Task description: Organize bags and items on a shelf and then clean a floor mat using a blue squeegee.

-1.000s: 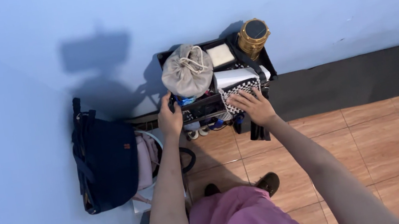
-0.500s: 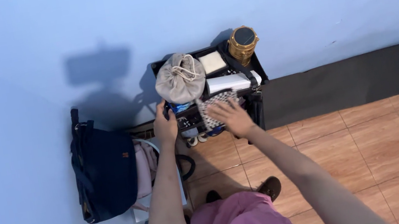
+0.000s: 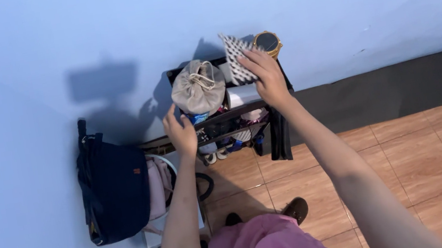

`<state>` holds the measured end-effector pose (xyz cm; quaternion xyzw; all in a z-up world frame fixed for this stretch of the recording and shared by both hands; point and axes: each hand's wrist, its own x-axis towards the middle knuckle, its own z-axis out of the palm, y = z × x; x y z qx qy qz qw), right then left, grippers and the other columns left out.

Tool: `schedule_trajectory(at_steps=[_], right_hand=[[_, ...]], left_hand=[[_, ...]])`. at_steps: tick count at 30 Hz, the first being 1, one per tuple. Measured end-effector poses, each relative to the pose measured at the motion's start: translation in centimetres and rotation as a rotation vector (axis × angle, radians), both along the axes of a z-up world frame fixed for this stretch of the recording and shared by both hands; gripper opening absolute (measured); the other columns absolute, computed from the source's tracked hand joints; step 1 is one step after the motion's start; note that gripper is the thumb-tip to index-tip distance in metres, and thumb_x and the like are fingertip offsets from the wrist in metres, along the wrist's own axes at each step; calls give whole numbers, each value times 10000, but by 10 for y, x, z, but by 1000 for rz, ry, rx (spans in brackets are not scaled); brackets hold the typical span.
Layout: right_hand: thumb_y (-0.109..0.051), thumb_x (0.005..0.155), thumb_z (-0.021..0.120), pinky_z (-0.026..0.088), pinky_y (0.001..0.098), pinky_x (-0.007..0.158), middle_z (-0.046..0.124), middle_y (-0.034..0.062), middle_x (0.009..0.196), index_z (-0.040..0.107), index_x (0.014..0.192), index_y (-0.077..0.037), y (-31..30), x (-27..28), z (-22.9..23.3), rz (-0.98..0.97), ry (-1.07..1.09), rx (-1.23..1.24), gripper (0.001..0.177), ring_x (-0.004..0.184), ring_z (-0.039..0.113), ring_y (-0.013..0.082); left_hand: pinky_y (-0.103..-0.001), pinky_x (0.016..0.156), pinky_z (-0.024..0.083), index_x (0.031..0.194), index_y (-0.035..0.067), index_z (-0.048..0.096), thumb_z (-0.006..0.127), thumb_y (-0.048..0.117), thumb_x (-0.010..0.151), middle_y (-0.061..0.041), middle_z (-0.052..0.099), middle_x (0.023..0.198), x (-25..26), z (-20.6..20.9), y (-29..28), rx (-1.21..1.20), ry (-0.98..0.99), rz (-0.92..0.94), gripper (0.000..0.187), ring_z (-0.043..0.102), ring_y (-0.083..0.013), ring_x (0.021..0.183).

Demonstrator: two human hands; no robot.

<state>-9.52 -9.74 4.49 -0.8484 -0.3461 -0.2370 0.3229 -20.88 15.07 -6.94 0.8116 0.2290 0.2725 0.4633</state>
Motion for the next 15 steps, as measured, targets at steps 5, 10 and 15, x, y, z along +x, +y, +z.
schedule_trajectory(at_steps=[5,10,15], right_hand=[[28,762,622,328,550,1123,586,169,1429,662,1344,-119,3,40,-73,64,196,-342,602,1329,510,392],[5,775,629,438,481,1107,630,243,1359,687,1278,-26,-9,13,-89,165,219,-144,507,1269,588,385],[0,850,624,530,459,872,681,170,948,693,947,-26,-33,-63,-149,133,182,-172,122,933,649,362]], left_hand=[[-489,1094,401,1367,58,578,596,20,945,-194,550,1341,-12,22,-19,82,-84,-43,424,508,-410,1285],[-503,1087,397,1362,55,579,578,-48,900,-200,541,1349,-48,40,-37,229,-228,-112,474,497,-403,1279],[-446,1027,479,1230,82,659,549,-110,854,-141,582,1269,-86,1,-56,230,-306,-275,437,574,-353,1217]])
